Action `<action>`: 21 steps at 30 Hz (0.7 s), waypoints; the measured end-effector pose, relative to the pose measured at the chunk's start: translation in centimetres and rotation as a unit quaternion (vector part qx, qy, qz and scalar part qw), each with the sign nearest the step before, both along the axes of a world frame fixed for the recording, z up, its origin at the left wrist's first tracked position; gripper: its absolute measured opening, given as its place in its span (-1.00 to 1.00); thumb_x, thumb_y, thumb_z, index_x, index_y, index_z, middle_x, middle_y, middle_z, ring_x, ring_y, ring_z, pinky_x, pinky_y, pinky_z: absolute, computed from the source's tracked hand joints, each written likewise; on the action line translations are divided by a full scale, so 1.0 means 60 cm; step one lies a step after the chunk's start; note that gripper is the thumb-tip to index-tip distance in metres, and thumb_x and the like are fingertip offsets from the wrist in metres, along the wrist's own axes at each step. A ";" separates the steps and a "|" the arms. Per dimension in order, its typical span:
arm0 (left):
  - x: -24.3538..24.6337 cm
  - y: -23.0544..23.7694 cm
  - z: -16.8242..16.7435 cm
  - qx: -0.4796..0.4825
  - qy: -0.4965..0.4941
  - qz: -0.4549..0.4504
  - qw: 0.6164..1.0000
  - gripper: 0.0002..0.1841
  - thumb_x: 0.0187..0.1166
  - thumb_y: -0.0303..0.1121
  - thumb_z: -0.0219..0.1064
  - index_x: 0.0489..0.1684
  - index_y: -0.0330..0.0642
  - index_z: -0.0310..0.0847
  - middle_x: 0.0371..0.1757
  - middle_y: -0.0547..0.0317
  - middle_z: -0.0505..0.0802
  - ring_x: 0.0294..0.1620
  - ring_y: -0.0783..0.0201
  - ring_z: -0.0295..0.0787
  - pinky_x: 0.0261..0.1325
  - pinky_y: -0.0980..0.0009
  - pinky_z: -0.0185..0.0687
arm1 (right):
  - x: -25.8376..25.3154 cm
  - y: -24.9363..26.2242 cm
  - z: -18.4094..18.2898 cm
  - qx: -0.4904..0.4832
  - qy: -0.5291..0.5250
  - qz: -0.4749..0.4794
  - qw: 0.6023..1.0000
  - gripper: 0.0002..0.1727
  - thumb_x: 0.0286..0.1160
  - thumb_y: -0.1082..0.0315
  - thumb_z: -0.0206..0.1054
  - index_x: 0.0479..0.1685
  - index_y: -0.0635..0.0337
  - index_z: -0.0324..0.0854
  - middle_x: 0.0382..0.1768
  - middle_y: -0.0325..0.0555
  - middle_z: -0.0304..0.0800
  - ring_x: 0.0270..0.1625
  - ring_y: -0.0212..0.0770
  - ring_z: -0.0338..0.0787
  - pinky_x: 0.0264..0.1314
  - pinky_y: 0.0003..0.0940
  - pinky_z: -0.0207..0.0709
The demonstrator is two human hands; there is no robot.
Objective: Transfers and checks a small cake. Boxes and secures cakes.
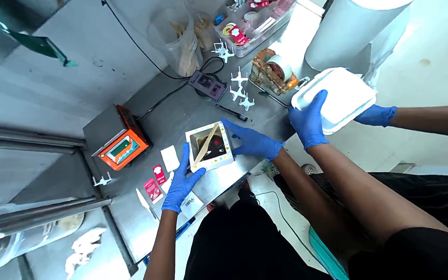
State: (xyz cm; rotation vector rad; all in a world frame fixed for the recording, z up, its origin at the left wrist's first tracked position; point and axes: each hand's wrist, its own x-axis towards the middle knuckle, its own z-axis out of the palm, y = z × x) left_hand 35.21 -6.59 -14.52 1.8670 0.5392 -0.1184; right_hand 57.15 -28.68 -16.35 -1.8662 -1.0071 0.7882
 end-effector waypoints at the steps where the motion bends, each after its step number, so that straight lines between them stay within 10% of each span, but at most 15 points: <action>1: 0.001 -0.001 0.008 0.011 0.010 -0.010 1.000 0.03 0.45 -0.20 0.54 0.93 0.47 -0.14 0.88 0.41 0.21 0.68 0.23 0.43 0.57 0.09 0.50 | 0.001 0.002 -0.002 0.004 0.011 0.001 1.000 0.35 0.02 0.42 0.75 0.95 -0.07 -0.13 0.86 0.02 0.06 0.46 0.17 0.64 0.38 0.14 0.59; 12: 0.018 -0.004 -0.002 0.080 -0.015 -0.006 0.997 0.00 0.38 -0.24 0.63 0.89 0.30 0.06 0.81 0.33 0.37 0.68 0.30 0.43 0.65 0.13 0.45 | -0.001 0.032 -0.032 0.015 -0.135 0.001 0.991 0.49 -0.34 0.20 0.87 0.89 0.09 -0.06 0.70 0.21 0.28 0.53 0.13 0.60 0.43 0.10 0.60; 21: 0.018 -0.008 -0.016 0.148 -0.046 -0.011 0.988 -0.08 0.48 -0.27 0.56 0.89 0.24 0.09 0.69 0.11 0.55 0.59 0.14 0.57 0.61 -0.02 0.48 | -0.015 0.003 -0.014 0.098 -0.199 -0.004 0.975 0.26 -0.03 0.15 0.72 0.82 0.36 0.03 0.63 0.43 0.33 0.47 0.26 0.62 0.47 -0.06 0.55</action>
